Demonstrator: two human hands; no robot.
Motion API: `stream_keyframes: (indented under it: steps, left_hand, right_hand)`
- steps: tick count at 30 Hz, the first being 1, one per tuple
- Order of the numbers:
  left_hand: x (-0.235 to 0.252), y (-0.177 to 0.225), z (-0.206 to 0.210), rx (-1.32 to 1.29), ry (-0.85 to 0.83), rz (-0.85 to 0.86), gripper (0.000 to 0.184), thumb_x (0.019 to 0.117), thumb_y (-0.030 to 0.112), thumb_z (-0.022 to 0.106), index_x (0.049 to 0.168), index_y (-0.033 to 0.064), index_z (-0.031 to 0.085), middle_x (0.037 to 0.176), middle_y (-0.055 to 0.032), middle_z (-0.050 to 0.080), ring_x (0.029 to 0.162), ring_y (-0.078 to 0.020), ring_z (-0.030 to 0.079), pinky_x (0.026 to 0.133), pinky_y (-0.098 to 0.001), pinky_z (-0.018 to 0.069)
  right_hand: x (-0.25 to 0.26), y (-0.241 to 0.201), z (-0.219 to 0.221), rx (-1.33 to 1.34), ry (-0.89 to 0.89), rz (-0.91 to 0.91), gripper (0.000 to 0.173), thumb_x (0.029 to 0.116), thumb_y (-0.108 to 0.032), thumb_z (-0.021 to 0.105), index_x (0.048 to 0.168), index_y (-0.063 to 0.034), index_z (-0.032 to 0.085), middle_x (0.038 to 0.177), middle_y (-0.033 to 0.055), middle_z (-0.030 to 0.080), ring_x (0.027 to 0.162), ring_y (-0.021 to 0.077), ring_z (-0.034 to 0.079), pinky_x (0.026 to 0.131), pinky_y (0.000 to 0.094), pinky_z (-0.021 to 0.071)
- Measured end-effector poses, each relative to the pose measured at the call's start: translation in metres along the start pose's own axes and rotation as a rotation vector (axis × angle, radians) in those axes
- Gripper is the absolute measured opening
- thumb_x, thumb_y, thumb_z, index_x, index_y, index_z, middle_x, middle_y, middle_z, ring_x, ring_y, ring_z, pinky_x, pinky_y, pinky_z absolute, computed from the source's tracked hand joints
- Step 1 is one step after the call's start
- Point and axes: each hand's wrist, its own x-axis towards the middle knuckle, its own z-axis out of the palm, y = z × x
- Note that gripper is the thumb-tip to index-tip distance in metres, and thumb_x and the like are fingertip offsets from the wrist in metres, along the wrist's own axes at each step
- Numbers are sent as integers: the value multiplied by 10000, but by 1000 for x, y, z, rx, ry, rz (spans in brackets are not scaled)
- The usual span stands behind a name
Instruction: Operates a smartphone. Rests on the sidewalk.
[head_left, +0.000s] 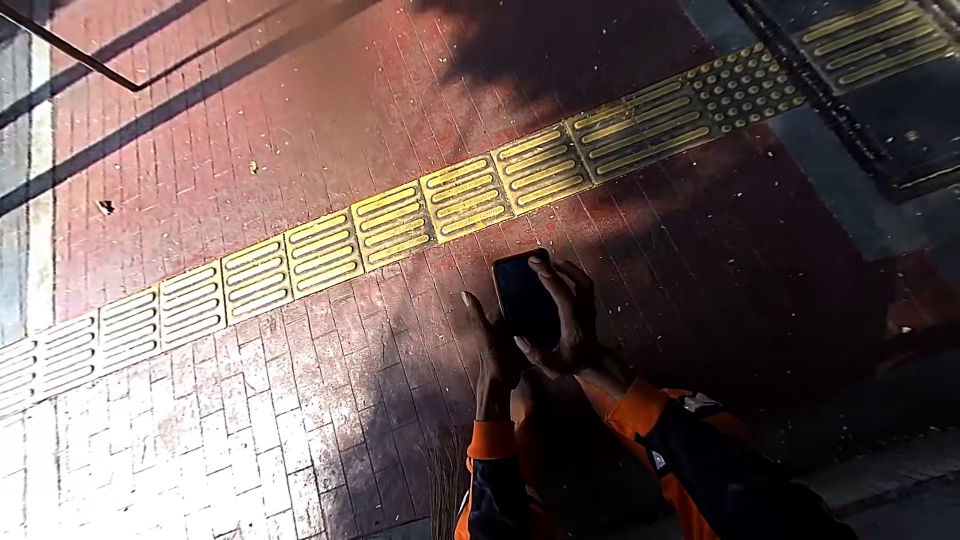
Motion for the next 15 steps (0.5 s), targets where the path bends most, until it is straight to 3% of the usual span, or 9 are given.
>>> stream_keyframes:
  steps: [5, 7, 10, 12, 15]
  left_hand:
    - [0, -1, 2, 11, 8, -11, 988, 945, 768, -28, 1087, 60, 646, 851, -77, 743, 793, -157, 736, 688, -353, 624]
    - [1, -2, 2, 7, 8, -21, 1006, 932, 788, -25, 1092, 58, 648, 851, -77, 746, 788, -163, 739, 676, -356, 626]
    - [2, -1, -1, 4, 45, -22, 1011, 924, 807, -11, 1106, 67, 653, 855, -77, 749, 789, -162, 739, 680, -355, 625]
    - [1, 1, -2, -6, 41, -13, 1038, 902, 819, -37, 1104, 67, 649, 851, -84, 748, 793, -171, 741, 682, -365, 629]
    - [1, 2, -4, -11, 17, -3, 1058, 882, 837, -42, 1096, 67, 653, 855, -86, 752, 799, -175, 746, 691, -366, 631]
  right_hand:
    - [1, -2, 0, -66, -28, 22, 795, 945, -666, 478, 1539, -142, 419, 1580, 83, 465, 1470, 281, 364, 1208, 465, 254]
    - [1, -1, 0, -87, -19, 25, 775, 959, -667, 436, 1519, -132, 479, 1517, 136, 505, 1403, 301, 406, 1174, 488, 251]
    - [-2, -1, -1, -30, 60, -15, 699, 970, -672, 395, 1315, -112, 631, 1354, 128, 630, 1330, 281, 491, 1174, 489, 266]
    - [-4, -2, 0, 22, 94, -33, 724, 975, -705, 361, 1312, -122, 626, 1364, 121, 615, 1339, 282, 478, 1159, 466, 309]
    - [-5, -3, 0, 49, 84, -15, 767, 963, -737, 364, 1415, -146, 550, 1470, 123, 500, 1376, 274, 430, 1140, 445, 349]
